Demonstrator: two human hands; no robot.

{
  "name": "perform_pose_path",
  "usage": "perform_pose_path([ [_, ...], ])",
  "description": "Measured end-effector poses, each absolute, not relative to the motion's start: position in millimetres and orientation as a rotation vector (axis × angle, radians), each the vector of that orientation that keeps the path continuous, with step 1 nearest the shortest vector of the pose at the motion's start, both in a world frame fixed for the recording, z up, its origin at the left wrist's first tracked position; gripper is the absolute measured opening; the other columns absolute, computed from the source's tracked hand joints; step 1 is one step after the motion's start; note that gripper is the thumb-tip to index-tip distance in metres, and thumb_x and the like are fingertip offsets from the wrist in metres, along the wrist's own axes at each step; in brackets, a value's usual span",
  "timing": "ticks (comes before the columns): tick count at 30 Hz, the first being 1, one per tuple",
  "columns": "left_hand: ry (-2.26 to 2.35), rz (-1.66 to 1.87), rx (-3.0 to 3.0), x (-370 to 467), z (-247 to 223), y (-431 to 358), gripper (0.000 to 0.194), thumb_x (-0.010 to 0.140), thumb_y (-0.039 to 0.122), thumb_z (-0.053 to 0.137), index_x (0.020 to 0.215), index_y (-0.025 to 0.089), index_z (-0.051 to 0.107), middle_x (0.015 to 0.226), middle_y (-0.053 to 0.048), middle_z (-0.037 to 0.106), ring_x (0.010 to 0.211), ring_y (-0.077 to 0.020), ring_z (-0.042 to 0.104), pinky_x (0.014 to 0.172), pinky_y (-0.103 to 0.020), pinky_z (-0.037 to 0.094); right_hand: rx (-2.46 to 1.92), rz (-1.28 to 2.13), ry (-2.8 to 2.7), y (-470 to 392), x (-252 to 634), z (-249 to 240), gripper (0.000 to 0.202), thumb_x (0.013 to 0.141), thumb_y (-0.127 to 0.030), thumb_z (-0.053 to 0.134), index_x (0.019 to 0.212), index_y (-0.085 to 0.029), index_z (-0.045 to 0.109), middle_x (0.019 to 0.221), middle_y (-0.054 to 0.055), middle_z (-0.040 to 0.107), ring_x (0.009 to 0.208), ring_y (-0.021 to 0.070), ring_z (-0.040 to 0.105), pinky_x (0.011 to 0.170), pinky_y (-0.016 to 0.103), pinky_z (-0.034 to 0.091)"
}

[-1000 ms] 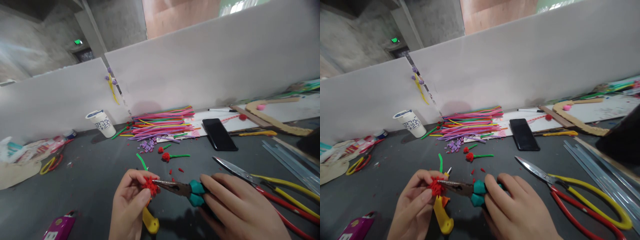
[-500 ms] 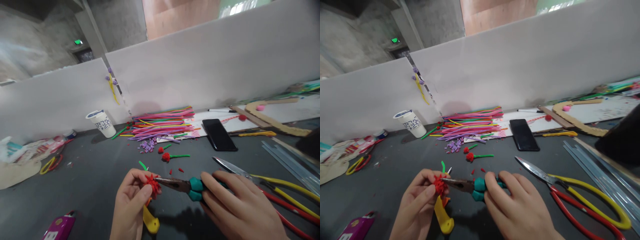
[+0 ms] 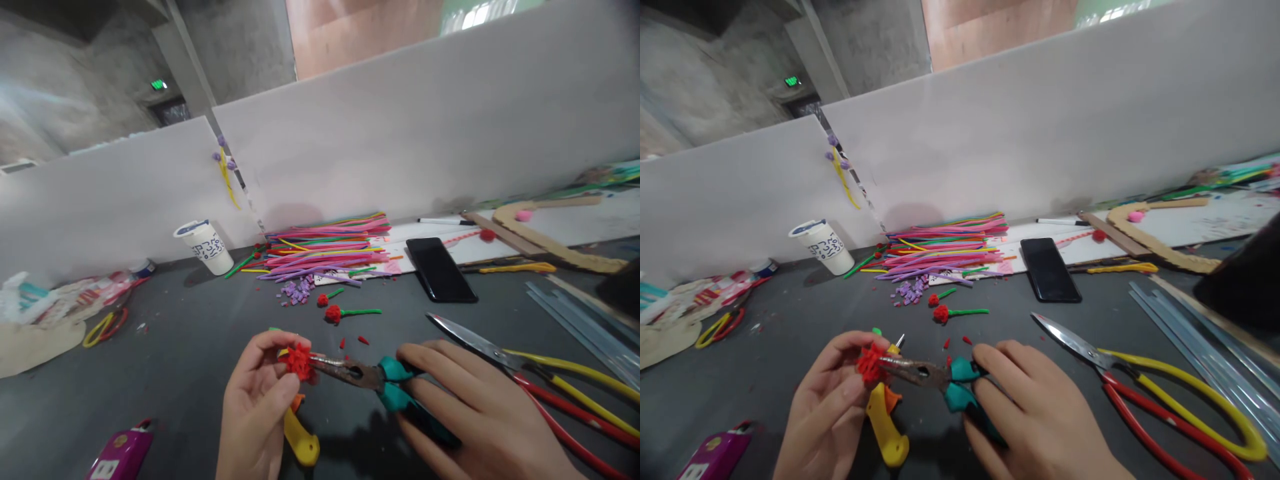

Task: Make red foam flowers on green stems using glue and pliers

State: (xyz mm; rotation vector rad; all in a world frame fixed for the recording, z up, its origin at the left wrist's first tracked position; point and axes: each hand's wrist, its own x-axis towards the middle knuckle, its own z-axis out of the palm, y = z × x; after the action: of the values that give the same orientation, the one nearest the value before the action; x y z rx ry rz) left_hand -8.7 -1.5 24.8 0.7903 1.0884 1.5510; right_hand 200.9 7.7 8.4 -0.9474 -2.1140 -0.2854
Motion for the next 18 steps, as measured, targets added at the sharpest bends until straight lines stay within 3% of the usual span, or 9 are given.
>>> perform_pose_path([
  [13,1.122,1.513,0.876,-10,20,-1,0.021,0.066,0.025,0.082,0.085,0.019,0.078,0.085,-0.008,0.075,0.067,-0.0165,0.065,0.059,-0.023,0.053,-0.960,-0.370,-2.111,9,197,0,0.029,0.092,-0.015,0.046,0.069,-0.021,0.063,0.087,0.005,0.072,0.079,0.0208,0.060,0.070,0.033,0.049],
  [18,1.168,1.522,0.885,-10,23,-3,0.020,0.065,0.028,0.082,0.082,0.018,0.078,0.083,-0.007,0.074,0.065,-0.0169,0.064,0.057,-0.024,0.053,-0.951,-0.382,-2.135,9,197,-3,0.028,0.089,-0.012,0.046,0.068,-0.022,0.061,0.084,0.004,0.072,0.072,0.0200,0.059,0.060,0.033,0.046],
])
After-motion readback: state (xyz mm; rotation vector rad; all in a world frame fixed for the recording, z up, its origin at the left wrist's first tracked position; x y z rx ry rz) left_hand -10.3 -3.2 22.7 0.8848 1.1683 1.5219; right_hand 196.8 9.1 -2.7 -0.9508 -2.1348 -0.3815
